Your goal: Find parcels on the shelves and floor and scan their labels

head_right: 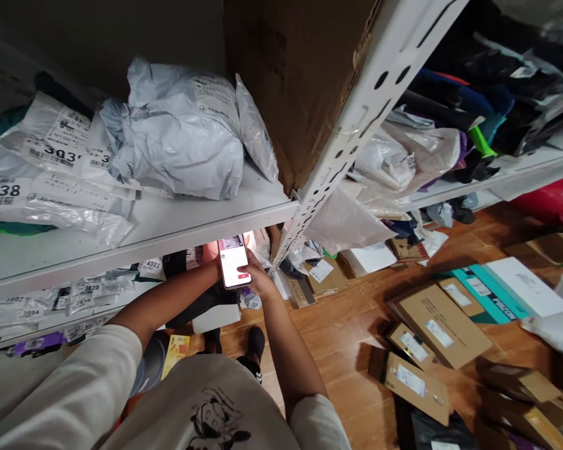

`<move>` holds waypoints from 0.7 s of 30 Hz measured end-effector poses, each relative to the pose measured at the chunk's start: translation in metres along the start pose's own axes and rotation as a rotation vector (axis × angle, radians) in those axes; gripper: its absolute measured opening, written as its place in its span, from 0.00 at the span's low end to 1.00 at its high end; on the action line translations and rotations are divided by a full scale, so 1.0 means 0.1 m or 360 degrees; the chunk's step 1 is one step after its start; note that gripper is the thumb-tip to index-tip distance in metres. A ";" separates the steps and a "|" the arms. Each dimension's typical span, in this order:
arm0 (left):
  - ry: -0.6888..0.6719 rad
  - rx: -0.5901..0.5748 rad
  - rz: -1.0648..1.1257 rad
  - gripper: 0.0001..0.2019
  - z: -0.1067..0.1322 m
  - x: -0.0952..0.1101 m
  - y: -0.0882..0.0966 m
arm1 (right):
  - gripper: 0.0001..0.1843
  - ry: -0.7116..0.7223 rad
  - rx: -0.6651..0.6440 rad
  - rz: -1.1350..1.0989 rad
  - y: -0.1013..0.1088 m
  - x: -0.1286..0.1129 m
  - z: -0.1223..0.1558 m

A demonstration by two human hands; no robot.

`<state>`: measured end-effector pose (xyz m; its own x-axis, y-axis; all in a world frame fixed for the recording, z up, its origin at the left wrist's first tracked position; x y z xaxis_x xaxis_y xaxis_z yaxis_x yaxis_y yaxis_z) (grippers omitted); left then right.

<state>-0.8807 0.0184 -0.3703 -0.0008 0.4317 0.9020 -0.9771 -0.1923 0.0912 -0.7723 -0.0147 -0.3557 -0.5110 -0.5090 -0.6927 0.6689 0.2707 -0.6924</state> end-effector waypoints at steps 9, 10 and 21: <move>0.0145 -0.0123 0.0025 0.13 0.00 -0.05 0.00 | 0.29 -0.0007 -0.0025 0.0044 0.04 -0.03 -0.06; 0.0150 -0.0130 0.0022 0.13 0.00 -0.06 0.01 | 0.29 -0.0013 -0.0026 0.0049 0.05 -0.03 -0.06; -0.0093 -0.0070 0.0029 0.14 0.11 -0.06 0.05 | 0.29 -0.0033 -0.0007 0.0055 0.08 0.02 -0.05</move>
<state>-0.8833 0.0048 -0.3702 -0.0078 0.3761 0.9266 -0.9854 -0.1604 0.0569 -0.7707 -0.0101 -0.3635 -0.4765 -0.5160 -0.7118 0.6834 0.2920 -0.6691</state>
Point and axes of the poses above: each hand's wrist, its own z-axis away from the middle knuckle, its own y-axis out of the back of the hand, x = y × z, the point moved 9 cm from there along -z, towards the middle knuckle, and after that the axes turned 2 degrees about -z, right-handed, at the moved point
